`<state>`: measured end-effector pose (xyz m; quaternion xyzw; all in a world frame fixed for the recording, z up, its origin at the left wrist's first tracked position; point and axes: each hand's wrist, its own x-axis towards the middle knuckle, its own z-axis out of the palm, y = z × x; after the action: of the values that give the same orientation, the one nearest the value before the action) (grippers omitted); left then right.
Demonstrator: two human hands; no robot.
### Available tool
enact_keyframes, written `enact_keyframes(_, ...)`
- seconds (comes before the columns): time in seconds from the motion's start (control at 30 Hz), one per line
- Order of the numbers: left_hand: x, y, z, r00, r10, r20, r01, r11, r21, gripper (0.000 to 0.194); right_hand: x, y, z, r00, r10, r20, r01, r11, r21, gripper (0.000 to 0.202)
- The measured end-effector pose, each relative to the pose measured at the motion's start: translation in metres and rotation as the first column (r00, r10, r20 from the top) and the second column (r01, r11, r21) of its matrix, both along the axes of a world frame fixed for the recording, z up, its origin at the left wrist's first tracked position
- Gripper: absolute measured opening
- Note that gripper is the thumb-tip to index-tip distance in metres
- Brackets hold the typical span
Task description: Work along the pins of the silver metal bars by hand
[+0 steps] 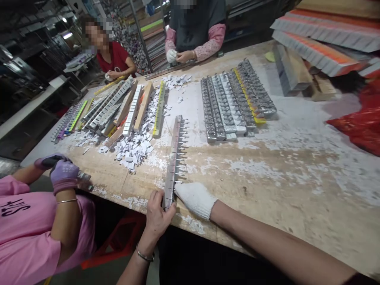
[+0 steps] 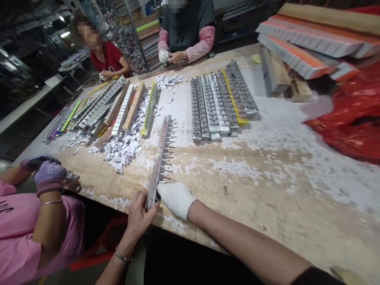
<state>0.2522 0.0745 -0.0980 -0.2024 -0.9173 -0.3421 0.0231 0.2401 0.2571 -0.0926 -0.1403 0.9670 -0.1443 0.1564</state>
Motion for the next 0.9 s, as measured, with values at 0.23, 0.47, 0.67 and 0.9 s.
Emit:
enact_keyframes(0.23, -0.019, -0.023, 0.014, 0.991, 0.012, 0.136, -0.013, 1.000, 0.009, 0.019, 0.006, -0.006, 0.014, 1.000, 0.004, 0.020, -0.003, 1.000, -0.025, 0.022)
enact_keyframes(0.47, -0.155, -0.069, 0.040, 0.903, 0.430, -0.007, -0.429, 0.897, -0.105, 0.013, 0.037, 0.008, -0.010, 0.992, -0.117, -0.042, 0.102, 0.958, -0.270, 0.055)
enact_keyframes(0.67, -0.172, -0.050, 0.036, 0.838, 0.540, 0.079, -0.538, 0.841, -0.047, 0.017, 0.045, 0.000, -0.028, 0.990, -0.127, -0.066, 0.097, 0.935, -0.341, 0.053)
enact_keyframes(0.9, -0.062, -0.021, 0.042, 0.851, 0.508, 0.133, -0.525, 0.815, 0.247, 0.006, 0.042, 0.021, -0.045, 0.959, -0.251, -0.131, 0.186, 0.908, -0.375, 0.051)
